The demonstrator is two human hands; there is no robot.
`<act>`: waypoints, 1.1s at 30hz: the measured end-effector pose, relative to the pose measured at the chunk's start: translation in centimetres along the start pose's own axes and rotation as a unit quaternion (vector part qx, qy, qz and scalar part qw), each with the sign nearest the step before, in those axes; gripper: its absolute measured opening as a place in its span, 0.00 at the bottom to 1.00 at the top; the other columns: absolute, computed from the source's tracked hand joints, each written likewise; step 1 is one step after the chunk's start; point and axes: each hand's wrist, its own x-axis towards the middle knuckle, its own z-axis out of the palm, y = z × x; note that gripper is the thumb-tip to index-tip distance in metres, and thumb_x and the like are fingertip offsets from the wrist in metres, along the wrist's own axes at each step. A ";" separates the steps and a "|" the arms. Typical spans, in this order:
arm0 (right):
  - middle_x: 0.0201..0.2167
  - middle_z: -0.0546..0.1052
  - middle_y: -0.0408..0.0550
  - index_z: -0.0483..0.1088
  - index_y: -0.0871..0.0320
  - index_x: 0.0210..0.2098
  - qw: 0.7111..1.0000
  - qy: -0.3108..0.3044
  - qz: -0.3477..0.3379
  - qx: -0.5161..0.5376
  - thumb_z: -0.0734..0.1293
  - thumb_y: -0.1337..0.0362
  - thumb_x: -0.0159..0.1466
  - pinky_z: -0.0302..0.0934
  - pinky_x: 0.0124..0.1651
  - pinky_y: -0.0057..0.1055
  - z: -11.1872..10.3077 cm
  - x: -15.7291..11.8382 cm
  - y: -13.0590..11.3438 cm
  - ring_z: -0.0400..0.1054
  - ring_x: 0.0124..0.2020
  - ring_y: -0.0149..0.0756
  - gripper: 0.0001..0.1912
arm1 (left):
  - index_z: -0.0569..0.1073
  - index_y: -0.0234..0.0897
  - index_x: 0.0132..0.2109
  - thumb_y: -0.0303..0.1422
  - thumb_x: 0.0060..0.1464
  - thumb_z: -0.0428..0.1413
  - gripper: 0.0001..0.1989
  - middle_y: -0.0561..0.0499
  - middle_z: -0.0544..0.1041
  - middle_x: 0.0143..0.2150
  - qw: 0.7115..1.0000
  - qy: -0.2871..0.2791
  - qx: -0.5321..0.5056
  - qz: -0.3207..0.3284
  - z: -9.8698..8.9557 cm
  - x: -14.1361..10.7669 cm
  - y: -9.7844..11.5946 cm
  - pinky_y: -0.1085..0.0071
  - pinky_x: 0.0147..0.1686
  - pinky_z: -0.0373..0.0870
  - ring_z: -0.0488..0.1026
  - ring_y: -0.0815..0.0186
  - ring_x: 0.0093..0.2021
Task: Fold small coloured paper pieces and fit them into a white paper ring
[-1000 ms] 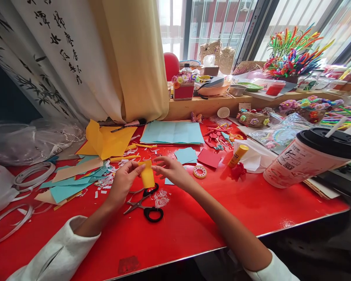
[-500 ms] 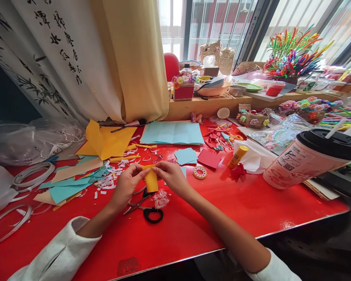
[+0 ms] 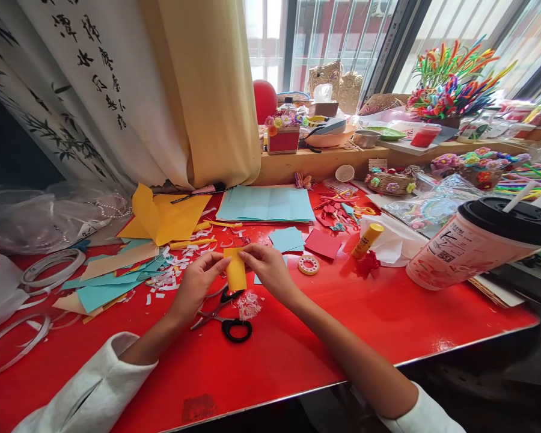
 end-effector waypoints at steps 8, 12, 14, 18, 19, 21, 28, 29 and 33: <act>0.33 0.74 0.46 0.71 0.57 0.35 0.987 -0.034 -0.066 -0.141 0.64 0.57 0.58 0.60 0.35 0.27 -0.3 -0.4 -0.8 0.66 0.33 0.32 0.12 | 0.72 0.36 0.30 0.43 0.49 0.53 0.14 0.52 0.72 0.27 0.998 -0.044 0.053 -0.006 0.2 -0.5 0.4 0.75 0.28 0.62 0.67 0.68 0.29; 0.27 0.73 0.45 0.71 0.58 0.29 0.991 -0.010 -0.065 -0.120 0.63 0.56 0.58 0.58 0.33 0.26 -0.3 -0.6 -0.8 0.64 0.30 0.31 0.12 | 0.71 0.37 0.29 0.44 0.48 0.54 0.14 0.54 0.70 0.25 0.997 -0.062 0.048 -0.012 0.5 -0.9 0.7 0.76 0.24 0.59 0.64 0.71 0.25; 0.27 0.73 0.45 0.71 0.59 0.29 0.995 0.007 -0.046 -0.089 0.64 0.56 0.57 0.58 0.33 0.27 -0.4 -0.5 -0.9 0.64 0.30 0.32 0.12 | 0.69 0.36 0.27 0.44 0.49 0.53 0.15 0.55 0.68 0.23 0.996 -0.075 0.049 -0.015 0.5 -0.8 0.8 0.76 0.22 0.58 0.62 0.71 0.23; 0.27 0.74 0.46 0.72 0.59 0.28 0.999 0.024 -0.003 -0.038 0.66 0.56 0.55 0.58 0.32 0.28 -0.4 -0.4 -1.1 0.64 0.30 0.32 0.12 | 0.66 0.37 0.25 0.43 0.49 0.53 0.15 0.55 0.66 0.21 0.993 -0.109 0.042 -0.012 0.1 -0.5 1.0 0.76 0.20 0.58 0.62 0.72 0.21; 0.27 0.74 0.46 0.73 0.60 0.28 0.999 0.026 0.001 -0.033 0.66 0.56 0.55 0.58 0.32 0.28 -0.4 -0.3 -1.1 0.64 0.30 0.32 0.12 | 0.65 0.37 0.25 0.43 0.49 0.52 0.14 0.55 0.66 0.22 0.992 -0.119 0.040 -0.012 0.1 -0.4 1.0 0.75 0.20 0.58 0.62 0.71 0.22; 0.27 0.74 0.47 0.73 0.60 0.28 0.999 0.042 -0.001 -0.024 0.67 0.57 0.54 0.58 0.33 0.28 -0.5 -0.2 -1.0 0.65 0.30 0.32 0.12 | 0.64 0.37 0.25 0.42 0.50 0.52 0.14 0.55 0.66 0.22 0.989 -0.144 0.043 -0.011 -0.1 -0.4 1.2 0.75 0.21 0.58 0.62 0.71 0.22; 0.27 0.74 0.47 0.74 0.60 0.28 0.994 0.107 -0.011 -0.006 0.67 0.54 0.53 0.59 0.33 0.29 -1.4 0.5 0.1 0.65 0.30 0.33 0.14 | 0.64 0.36 0.22 0.39 0.50 0.53 0.15 0.55 0.64 0.22 0.970 -0.235 0.064 0.013 -0.8 -1.0 2.4 0.75 0.22 0.55 0.60 0.71 0.23; 0.27 0.74 0.47 0.73 0.60 0.28 0.992 0.127 -0.009 0.007 0.67 0.54 0.52 0.59 0.33 0.29 -1.6 0.7 0.1 0.65 0.29 0.33 0.14 | 0.64 0.36 0.21 0.40 0.50 0.52 0.15 0.55 0.64 0.22 0.970 -0.235 0.066 0.014 -0.8 -1.0 2.6 0.74 0.23 0.55 0.60 0.71 0.23; 0.26 0.72 0.45 0.72 0.61 0.27 0.989 0.132 0.019 0.062 0.69 0.56 0.50 0.58 0.32 0.28 -1.7 0.7 -0.5 0.64 0.29 0.31 0.13 | 0.65 0.38 0.26 0.42 0.53 0.50 0.14 0.55 0.65 0.24 0.990 -0.074 0.111 0.051 -0.8 -0.6 2.5 0.73 0.27 0.58 0.61 0.70 0.26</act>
